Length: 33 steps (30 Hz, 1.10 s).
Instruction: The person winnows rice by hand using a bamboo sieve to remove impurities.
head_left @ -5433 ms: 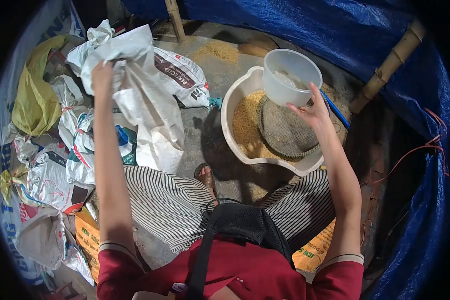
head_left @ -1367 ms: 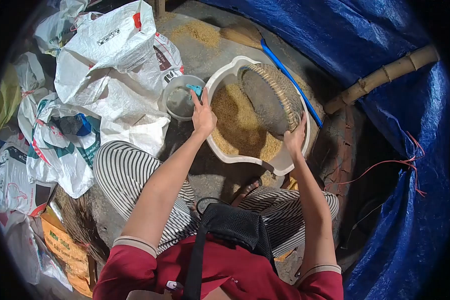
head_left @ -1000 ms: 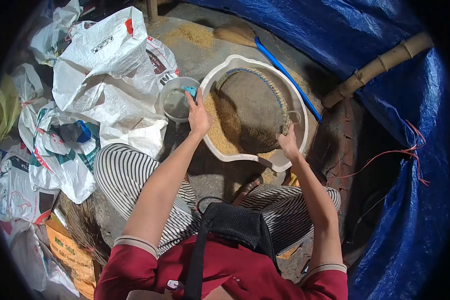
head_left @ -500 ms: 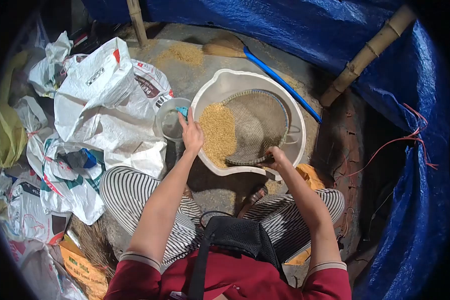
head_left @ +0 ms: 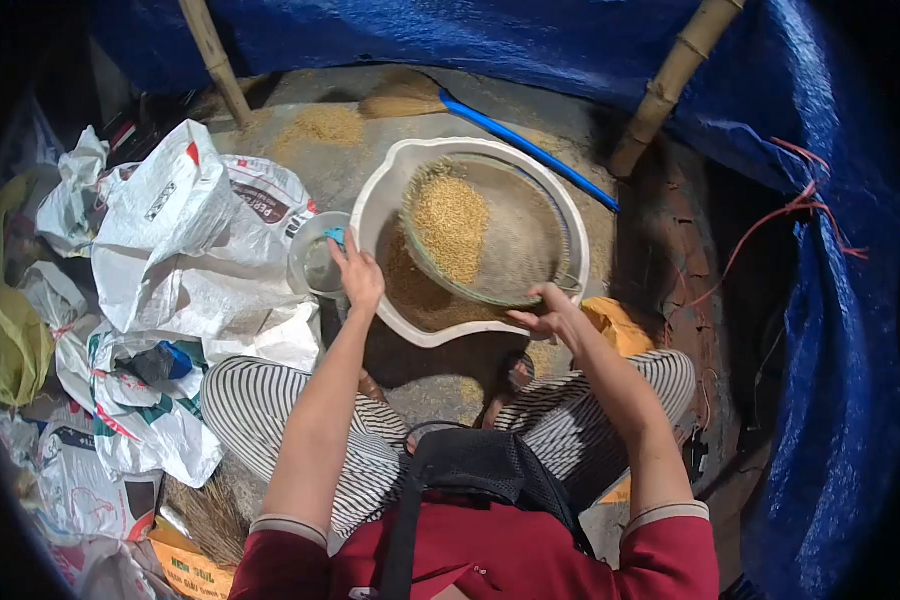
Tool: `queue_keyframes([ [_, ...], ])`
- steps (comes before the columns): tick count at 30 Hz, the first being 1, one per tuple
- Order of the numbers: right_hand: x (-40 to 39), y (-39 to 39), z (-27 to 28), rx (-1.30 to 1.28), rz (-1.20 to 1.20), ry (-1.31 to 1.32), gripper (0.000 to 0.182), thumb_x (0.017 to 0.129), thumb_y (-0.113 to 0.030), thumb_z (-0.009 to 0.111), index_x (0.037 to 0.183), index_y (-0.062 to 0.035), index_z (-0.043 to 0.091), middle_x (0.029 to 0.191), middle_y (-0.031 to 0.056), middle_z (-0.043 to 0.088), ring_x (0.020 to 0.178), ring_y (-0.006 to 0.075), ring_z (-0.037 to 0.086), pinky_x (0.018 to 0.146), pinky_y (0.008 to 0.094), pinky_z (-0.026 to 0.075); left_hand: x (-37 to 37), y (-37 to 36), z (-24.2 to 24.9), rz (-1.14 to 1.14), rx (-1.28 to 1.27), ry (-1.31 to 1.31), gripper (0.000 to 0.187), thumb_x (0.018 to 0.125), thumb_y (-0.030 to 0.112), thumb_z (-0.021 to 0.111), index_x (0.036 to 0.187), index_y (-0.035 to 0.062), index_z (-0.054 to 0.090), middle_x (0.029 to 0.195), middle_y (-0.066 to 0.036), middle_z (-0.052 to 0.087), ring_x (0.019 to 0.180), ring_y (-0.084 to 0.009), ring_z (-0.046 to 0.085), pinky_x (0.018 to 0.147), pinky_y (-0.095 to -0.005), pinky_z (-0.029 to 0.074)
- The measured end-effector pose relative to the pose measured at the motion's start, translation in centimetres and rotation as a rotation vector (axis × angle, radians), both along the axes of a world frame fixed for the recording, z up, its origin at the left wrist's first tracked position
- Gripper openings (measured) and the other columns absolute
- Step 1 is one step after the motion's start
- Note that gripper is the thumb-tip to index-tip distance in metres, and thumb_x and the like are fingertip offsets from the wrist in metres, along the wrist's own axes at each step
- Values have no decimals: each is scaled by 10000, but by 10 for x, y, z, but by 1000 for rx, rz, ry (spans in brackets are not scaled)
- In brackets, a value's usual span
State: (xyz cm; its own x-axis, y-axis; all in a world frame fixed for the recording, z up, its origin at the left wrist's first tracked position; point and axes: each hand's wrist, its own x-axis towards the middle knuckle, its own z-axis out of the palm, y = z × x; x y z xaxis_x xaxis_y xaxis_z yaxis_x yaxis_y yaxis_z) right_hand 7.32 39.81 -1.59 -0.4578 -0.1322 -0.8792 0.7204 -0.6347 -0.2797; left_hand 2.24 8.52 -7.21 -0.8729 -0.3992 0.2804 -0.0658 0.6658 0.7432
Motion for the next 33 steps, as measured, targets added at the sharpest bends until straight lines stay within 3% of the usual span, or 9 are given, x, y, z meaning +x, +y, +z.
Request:
queue_keyframes([
  [5,-13,-25,13,-73,108,48,392,679,-15,413,1058,71,359,1071,220,429,964,378,481,788,447,486,-9,-6,7,-2,15,-346,580,847,448,314,1305,104,226,1354,-210,110,1187,-410,239,967,-466,222],
  [9,2,-30,40,-206,20,36,462,740,-61,391,1171,72,290,1155,257,367,1057,443,402,800,428,481,-32,5,48,-50,207,-399,712,811,561,303,1305,55,218,1338,-208,197,1180,-375,283,969,-434,231],
  [12,13,-32,48,-401,-19,43,487,740,-50,384,1199,76,281,1171,257,363,1057,464,396,802,412,484,-22,24,120,-658,804,-496,693,747,381,550,1258,-1,279,1240,-175,368,1093,-276,417,929,-394,308],
  [14,21,-35,57,-424,-58,70,480,744,-42,372,1202,69,285,1177,250,367,1063,452,400,807,410,481,-37,31,106,-630,655,-489,690,706,206,589,1261,-6,237,1204,-177,384,1045,-261,453,904,-387,346],
  [17,29,-31,54,-425,56,206,497,756,-54,362,1231,37,249,1212,237,350,1080,435,394,841,416,458,9,52,197,-575,580,-346,769,625,19,511,1305,44,155,1159,-158,419,884,-231,528,690,-296,466],
  [20,39,-36,65,-236,196,343,487,828,-199,415,1260,-48,247,1249,203,333,1101,397,393,873,440,426,-10,47,141,-578,408,83,782,613,-20,482,1313,58,141,1135,-156,431,740,-195,547,589,-252,463],
  [23,35,-31,60,-139,234,380,642,790,-542,426,1264,-141,261,1272,166,315,1119,340,384,822,434,452,-8,34,168,-446,733,-206,638,568,-81,446,1191,24,356,968,-124,520,796,-207,521,630,-274,458],
  [30,5,-17,113,47,202,361,820,740,-622,426,1333,-157,102,1315,231,200,1174,360,297,935,503,300,-47,15,27,-114,1211,-309,433,506,-51,449,936,-5,455,791,-93,467,740,-239,494,600,-366,456],
  [33,-24,23,110,293,164,358,867,739,-624,433,1337,-121,58,1314,239,194,1188,372,268,923,507,300,-37,15,45,-81,1267,-298,404,511,-53,443,913,-16,456,808,-114,468,743,-282,492,664,-417,452],
])
